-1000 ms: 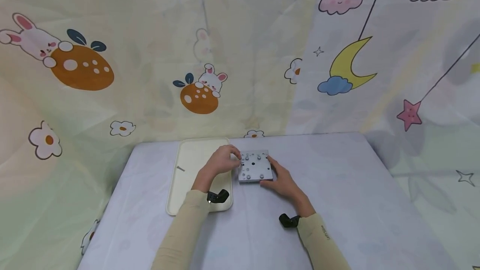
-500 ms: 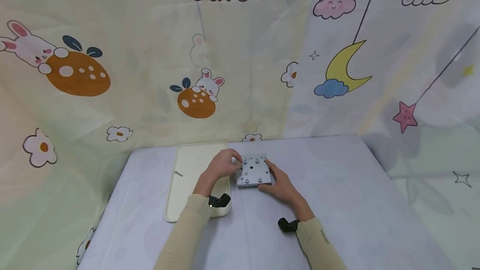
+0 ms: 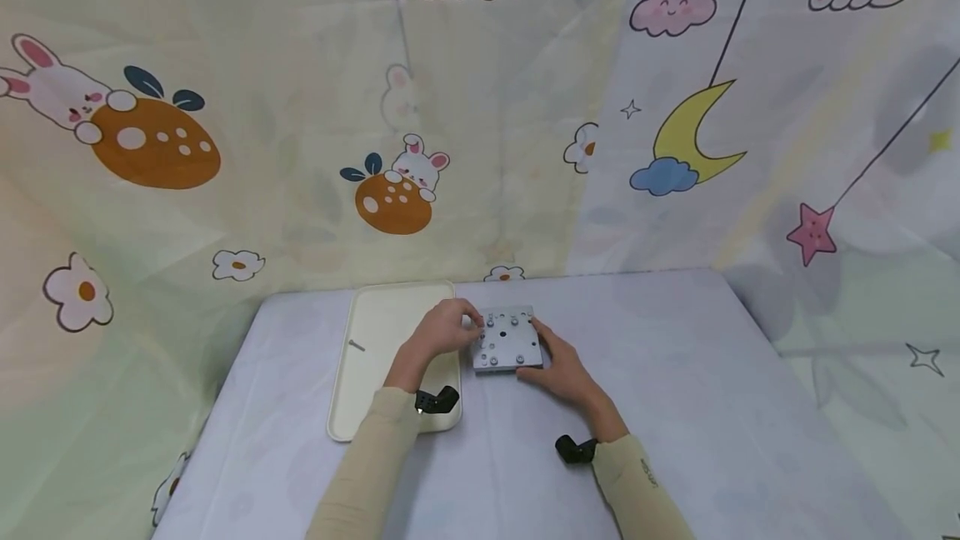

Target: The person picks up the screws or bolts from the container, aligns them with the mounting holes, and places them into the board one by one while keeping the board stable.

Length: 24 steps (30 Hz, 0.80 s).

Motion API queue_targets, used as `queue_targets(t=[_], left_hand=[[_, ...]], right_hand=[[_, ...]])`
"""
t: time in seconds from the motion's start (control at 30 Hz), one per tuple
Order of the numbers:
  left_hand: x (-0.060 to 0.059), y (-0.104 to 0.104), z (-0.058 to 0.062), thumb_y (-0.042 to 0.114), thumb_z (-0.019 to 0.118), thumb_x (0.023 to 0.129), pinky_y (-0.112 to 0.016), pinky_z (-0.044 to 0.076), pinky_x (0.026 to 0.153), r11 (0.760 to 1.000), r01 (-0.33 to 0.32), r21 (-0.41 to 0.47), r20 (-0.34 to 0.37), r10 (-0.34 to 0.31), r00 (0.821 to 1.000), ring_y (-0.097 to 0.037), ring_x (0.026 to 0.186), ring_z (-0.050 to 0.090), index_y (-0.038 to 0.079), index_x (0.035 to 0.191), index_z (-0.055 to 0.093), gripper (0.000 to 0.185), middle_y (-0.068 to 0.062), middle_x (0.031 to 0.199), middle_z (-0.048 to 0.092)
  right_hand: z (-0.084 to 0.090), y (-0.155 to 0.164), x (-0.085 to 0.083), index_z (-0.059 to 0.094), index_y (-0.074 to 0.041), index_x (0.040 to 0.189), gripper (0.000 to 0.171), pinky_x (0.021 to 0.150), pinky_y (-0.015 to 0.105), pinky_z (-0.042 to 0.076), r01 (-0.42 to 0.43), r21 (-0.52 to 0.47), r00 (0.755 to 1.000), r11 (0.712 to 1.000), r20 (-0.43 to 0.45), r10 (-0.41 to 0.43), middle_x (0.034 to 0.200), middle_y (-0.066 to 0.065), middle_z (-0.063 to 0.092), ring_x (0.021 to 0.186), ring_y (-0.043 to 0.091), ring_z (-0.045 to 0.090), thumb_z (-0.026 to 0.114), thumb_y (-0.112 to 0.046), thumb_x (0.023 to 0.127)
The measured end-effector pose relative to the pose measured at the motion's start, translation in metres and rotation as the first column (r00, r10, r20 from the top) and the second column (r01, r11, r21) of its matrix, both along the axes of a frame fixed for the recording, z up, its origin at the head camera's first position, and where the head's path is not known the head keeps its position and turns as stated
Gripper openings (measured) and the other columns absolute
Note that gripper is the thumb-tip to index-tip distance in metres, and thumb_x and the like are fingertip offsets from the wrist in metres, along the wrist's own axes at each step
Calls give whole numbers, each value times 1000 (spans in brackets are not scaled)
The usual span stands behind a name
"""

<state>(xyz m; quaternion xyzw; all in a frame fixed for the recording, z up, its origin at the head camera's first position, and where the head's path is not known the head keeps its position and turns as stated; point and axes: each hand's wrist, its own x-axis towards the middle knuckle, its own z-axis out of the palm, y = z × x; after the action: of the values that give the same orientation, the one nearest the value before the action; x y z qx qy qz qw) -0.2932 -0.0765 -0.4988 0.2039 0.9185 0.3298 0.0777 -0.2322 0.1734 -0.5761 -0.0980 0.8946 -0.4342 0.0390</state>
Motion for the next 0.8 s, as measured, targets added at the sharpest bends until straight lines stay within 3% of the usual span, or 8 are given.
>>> queue_targets(t=[0.2,0.33,0.53,0.8], left_hand=[[2,-5,-9,22,72,84,-39,46,93,1000,1,-8,-27,-1,1000,-19,112,57,18,100,74,16,1,115,66],[8,-13,-13,23,72,84,-41,45,95,1000,-14,-7,-55,13,998,-21,113,57,18,99,75,15,1,113,66],[26,-37,-16,23,71,84,-40,47,90,998,-63,-7,-92,62,994,-20,108,59,19,95,75,13,3,108,67],[66,-75,-22,23,75,84,-45,48,88,986,-165,-6,-30,165,986,-25,113,58,21,91,74,8,1,113,66]], right_hand=[[-1,0,0,21,-24,155,101,114,44,20,-13,0,999,1000,-32,13,157,2,27,144,23,22,80,-48,76],[-1,1,0,19,-24,156,103,114,44,19,-8,-1,1000,1000,-13,8,158,1,25,144,22,20,79,-49,77],[-2,0,-3,18,-26,156,103,115,41,18,-1,4,1000,1000,-4,1,158,-2,24,144,19,19,79,-50,77],[-1,0,-3,19,-19,156,103,114,45,19,-24,1,999,1000,-25,24,158,7,25,144,27,20,80,-46,77]])
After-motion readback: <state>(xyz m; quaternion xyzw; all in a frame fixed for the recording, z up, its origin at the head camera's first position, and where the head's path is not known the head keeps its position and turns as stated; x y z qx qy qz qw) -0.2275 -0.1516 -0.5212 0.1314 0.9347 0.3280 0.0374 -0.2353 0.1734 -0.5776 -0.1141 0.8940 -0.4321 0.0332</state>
